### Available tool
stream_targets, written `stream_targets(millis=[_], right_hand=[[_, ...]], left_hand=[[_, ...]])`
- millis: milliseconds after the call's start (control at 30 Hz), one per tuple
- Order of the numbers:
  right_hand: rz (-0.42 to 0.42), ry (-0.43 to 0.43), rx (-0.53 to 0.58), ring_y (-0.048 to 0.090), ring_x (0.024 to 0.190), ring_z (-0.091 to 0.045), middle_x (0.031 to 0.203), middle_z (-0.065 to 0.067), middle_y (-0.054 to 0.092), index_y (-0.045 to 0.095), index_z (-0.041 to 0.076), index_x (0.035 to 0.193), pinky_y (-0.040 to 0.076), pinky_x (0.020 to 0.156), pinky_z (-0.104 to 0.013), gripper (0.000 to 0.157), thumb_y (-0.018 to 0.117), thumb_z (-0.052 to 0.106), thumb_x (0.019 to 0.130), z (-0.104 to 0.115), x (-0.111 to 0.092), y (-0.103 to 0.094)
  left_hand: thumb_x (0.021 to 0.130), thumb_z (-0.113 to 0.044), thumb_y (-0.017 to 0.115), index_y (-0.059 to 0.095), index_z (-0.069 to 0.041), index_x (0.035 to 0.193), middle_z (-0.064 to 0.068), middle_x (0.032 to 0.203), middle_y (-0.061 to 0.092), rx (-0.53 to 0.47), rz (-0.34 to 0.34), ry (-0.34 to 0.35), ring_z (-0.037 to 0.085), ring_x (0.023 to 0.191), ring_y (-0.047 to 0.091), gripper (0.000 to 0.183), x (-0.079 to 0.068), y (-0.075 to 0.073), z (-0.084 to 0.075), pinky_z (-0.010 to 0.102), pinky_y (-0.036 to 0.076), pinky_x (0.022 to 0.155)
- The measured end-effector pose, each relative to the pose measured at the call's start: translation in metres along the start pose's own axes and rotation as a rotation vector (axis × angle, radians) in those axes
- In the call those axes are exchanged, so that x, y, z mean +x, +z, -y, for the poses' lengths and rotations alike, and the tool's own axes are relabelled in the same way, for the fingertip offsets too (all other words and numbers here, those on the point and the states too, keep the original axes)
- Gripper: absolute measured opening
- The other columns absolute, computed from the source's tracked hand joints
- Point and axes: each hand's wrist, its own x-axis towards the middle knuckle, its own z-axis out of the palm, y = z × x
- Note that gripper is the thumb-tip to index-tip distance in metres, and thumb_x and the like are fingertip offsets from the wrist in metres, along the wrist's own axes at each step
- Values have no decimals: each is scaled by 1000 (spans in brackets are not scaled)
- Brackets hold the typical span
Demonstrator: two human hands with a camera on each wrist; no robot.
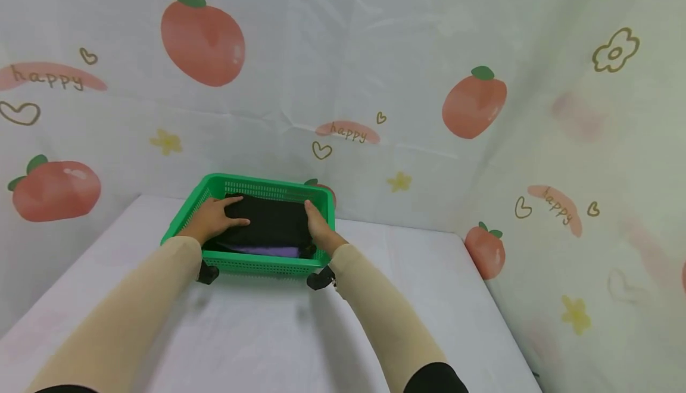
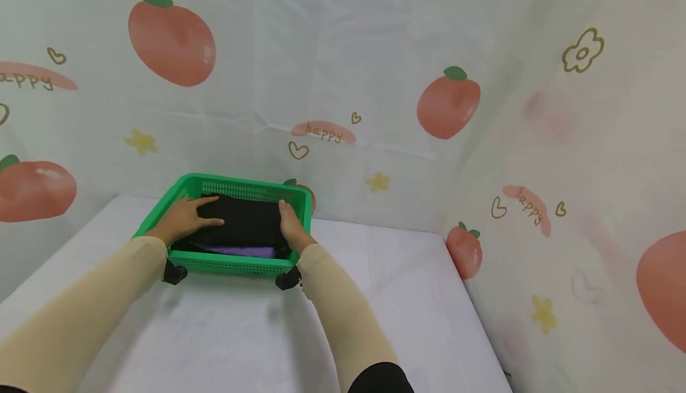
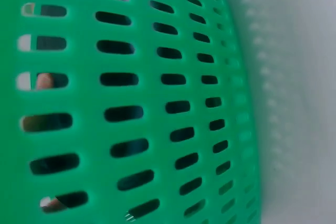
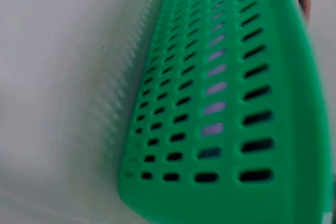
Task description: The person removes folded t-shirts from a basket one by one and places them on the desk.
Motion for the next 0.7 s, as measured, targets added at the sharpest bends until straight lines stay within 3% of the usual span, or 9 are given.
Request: stream_targets(millis=[167,333,467,600,700], right_hand=[[-64,18,-58,22,148,-38,163,-17,18,21,10,158,26,116,-56,60,39,36,107,-7,2,6],[-121,34,-44,33,143,-39,161,-16,23,28,18,157,35,112,-53,67,61,17,99,-10,4,10],[-131,23,-27,33,143,-38,162,-14,23,30,22,156,37,111,-52,73,66,9,94,-10,4,12],[-123,9,-33,29,145,-38,163,-13,21,32,24,156,36,111,-53,73,67,8,93,-9,5,12],[-127,8,-49,26,146,-39,163,-13,20,32,24,155,36,111,-54,73,68,9,93,-9,6,14]], left_hand=[[86,-48,72,38,-4,150,40,146,34,-42,-4,7,60,129,35,85,-1,3,2,69,34,103],[83,-55,73,40,-11,151,38,146,36,-102,-32,16,59,126,39,88,1,7,10,69,36,100],[85,-50,74,39,-10,151,38,147,35,-145,-28,14,58,128,38,85,2,6,11,69,35,101],[88,-32,74,37,-4,151,39,149,30,-167,-4,-4,57,132,33,78,1,2,8,68,32,104],[89,-29,74,38,-4,150,39,149,30,-162,-10,-5,57,133,33,75,1,2,10,68,32,105]])
